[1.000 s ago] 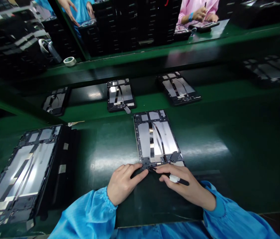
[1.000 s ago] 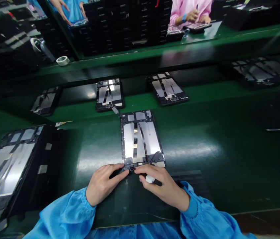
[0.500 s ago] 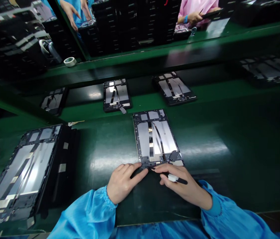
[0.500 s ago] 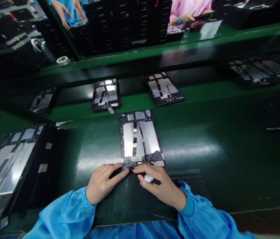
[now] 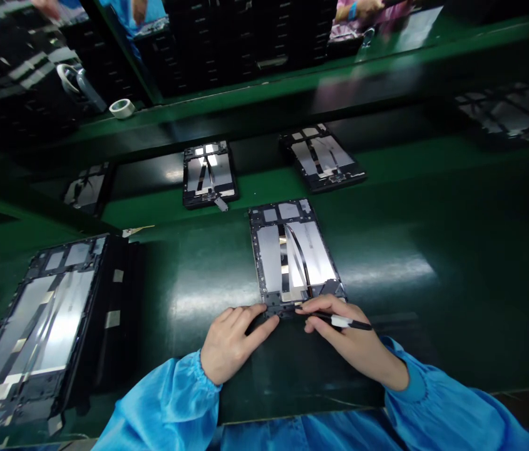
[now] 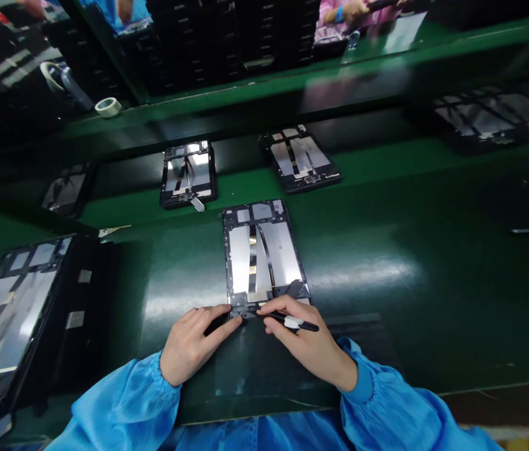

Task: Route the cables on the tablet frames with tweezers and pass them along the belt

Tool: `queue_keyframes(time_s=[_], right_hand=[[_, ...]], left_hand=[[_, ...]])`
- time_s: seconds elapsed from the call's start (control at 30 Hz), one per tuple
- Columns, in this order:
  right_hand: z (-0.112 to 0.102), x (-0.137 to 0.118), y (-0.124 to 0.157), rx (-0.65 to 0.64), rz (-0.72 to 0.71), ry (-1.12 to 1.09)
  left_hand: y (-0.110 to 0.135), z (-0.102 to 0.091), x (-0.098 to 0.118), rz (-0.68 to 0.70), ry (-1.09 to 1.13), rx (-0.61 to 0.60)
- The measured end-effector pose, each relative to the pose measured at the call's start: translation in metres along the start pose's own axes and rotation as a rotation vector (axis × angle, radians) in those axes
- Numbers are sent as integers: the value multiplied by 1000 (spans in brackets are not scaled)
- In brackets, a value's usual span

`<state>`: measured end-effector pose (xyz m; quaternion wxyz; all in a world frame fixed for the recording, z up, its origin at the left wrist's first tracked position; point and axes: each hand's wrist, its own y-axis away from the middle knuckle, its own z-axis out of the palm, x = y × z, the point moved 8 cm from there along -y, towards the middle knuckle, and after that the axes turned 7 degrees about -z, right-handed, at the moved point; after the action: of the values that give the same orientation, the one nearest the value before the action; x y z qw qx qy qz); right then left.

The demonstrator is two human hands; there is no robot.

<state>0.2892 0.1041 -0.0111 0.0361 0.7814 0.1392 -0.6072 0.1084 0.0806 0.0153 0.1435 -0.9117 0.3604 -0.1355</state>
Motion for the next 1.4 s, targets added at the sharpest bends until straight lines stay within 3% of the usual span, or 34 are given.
queue_keyframes(time_s=[0.43,0.57,0.77,0.93,1.4], right_hand=[[-1,1,-8,26,-28,-14],[-1,5,-9,13,27,-78],[-2,0,-5,-160,27,174],[-4,-1,-5,-185,-13,307],[4,3,-5,-161,3,291]], left_hand=[[-3,4,-4,-43,-38,-29],[4,-3,6,-27,39,29],[9,16,39,77,77,-136],[8,23,39,64,54,-171],[9,22,38,45,91,-150]])
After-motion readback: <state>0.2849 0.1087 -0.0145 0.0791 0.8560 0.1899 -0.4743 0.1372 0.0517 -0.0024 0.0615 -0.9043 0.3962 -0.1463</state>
